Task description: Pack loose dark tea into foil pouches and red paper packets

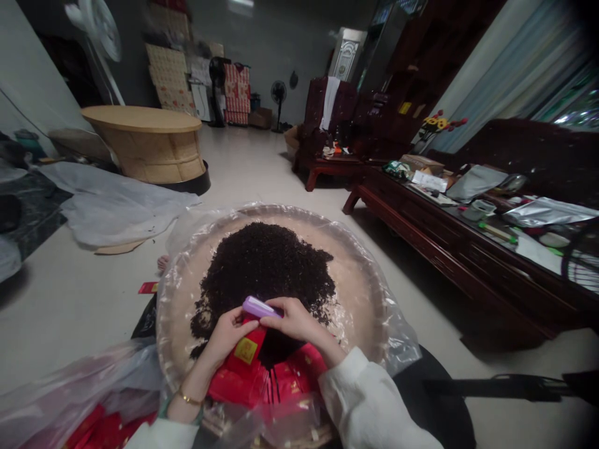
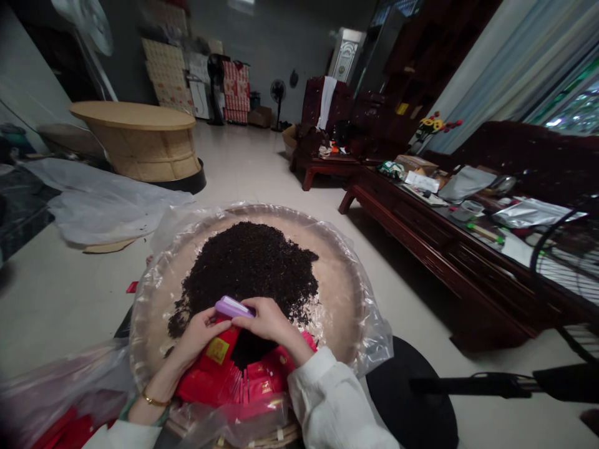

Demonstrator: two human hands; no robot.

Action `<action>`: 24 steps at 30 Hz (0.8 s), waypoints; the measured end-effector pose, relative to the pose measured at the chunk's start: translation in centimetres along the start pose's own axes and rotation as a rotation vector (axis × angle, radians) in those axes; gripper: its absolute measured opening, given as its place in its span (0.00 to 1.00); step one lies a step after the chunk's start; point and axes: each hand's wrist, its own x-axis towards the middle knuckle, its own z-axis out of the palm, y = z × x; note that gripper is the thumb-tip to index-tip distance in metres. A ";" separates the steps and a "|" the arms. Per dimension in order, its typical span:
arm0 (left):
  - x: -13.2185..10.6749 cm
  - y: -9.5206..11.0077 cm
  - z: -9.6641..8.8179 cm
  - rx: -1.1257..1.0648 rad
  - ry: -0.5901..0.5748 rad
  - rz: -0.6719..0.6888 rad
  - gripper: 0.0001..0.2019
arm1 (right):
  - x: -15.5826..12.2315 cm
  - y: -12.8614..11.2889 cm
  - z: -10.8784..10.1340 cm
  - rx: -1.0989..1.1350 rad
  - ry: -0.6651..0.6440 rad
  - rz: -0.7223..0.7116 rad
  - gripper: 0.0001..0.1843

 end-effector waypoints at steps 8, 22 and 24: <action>0.2 -0.4 -0.3 0.025 0.097 -0.007 0.21 | -2.4 5.9 -7.0 -0.222 0.466 0.389 0.25; -0.1 0.0 0.1 -0.075 0.068 -0.054 0.26 | -2.9 4.2 -5.8 -0.497 0.438 0.362 0.21; -0.2 0.1 0.2 -0.056 0.042 -0.048 0.26 | -2.2 1.8 -3.4 -0.353 0.345 0.156 0.19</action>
